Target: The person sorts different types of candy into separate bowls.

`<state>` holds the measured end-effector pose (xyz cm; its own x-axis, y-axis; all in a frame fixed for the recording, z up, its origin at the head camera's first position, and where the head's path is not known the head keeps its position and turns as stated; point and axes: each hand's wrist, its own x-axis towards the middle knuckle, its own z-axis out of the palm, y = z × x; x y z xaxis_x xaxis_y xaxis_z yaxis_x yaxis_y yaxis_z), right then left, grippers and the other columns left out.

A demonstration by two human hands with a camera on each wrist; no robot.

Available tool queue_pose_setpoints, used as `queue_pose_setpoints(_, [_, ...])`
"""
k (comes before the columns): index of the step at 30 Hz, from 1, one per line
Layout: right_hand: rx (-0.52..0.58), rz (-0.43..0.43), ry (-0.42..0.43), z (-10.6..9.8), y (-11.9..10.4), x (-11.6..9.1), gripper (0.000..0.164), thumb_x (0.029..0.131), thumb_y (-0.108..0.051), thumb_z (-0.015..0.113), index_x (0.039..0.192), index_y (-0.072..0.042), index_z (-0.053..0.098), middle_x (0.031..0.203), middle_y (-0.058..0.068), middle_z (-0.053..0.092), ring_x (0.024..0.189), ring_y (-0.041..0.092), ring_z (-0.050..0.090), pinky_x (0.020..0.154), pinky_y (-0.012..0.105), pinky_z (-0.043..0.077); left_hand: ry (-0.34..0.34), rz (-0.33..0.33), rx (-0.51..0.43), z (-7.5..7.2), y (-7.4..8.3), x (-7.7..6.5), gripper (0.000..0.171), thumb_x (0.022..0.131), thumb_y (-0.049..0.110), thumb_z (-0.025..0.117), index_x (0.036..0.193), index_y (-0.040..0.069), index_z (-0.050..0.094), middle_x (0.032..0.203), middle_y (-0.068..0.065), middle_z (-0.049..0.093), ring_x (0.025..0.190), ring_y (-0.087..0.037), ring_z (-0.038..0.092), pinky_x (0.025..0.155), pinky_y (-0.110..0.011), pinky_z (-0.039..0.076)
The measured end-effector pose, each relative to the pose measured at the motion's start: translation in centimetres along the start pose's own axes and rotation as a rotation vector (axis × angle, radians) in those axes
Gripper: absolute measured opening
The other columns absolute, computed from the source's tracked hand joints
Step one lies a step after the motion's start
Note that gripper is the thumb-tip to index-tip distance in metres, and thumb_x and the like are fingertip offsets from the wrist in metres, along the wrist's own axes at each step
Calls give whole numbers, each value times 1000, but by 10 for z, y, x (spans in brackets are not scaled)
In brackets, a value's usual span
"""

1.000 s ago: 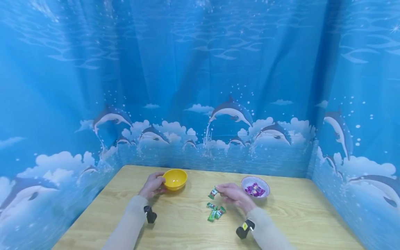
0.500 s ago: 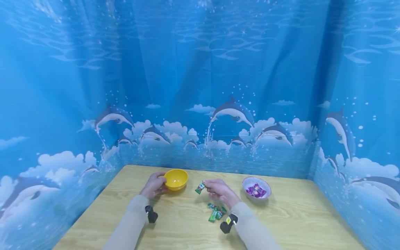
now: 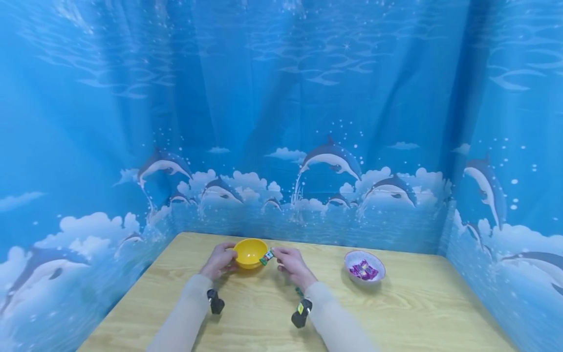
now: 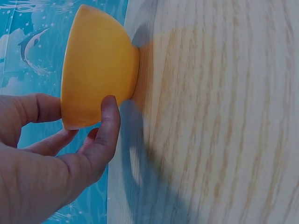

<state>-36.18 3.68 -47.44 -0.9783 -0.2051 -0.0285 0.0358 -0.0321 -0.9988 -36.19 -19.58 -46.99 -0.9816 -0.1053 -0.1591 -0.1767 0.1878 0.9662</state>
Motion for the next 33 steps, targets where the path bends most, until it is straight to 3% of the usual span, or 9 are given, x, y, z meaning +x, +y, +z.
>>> queue_pose_setpoints(9, [30,-7,153,27,1,15,36,94,-24,65,118,3,66,105,5,62,77,11,43,61,20,45,-17,4,-13,3,-4,2,51,87,-2,49,138,-4,45,134,-30,48,110,-35,59,85,-46,59])
queue_pose_setpoints(17, [10,29,193,35,8,10,32,93,-22,67,117,-1,68,100,3,64,73,11,47,61,22,44,-14,19,-14,7,-3,0,50,86,-2,49,136,-4,47,131,-29,51,104,-32,61,84,-44,59])
queue_pose_setpoints(21, [-39,45,152,29,10,8,33,93,-24,66,119,-3,68,98,3,64,68,11,49,56,21,40,-26,22,-13,8,-4,0,49,88,-1,49,137,-4,46,133,-29,50,105,-32,61,85,-44,59])
queue_pose_setpoints(24, [-52,36,91,21,11,9,36,93,-25,66,122,-4,66,101,5,65,75,13,53,58,22,43,-27,23,-16,7,-3,0,50,88,-2,49,138,-4,45,133,-29,50,106,-33,61,84,-44,59])
queue_pose_setpoints(29, [-49,32,-38,6,10,10,43,93,-26,66,129,-2,61,119,12,66,101,25,59,78,32,54,-16,16,-14,3,0,-1,51,88,-2,48,139,-4,45,132,-30,51,109,-34,59,85,-45,59])
queue_pose_setpoints(33, [-92,50,-144,-8,5,8,47,93,-27,67,132,-3,59,131,12,61,118,31,56,96,43,53,-16,9,-17,2,1,-1,50,88,-2,48,138,-3,46,133,-28,50,109,-33,58,86,-46,58])
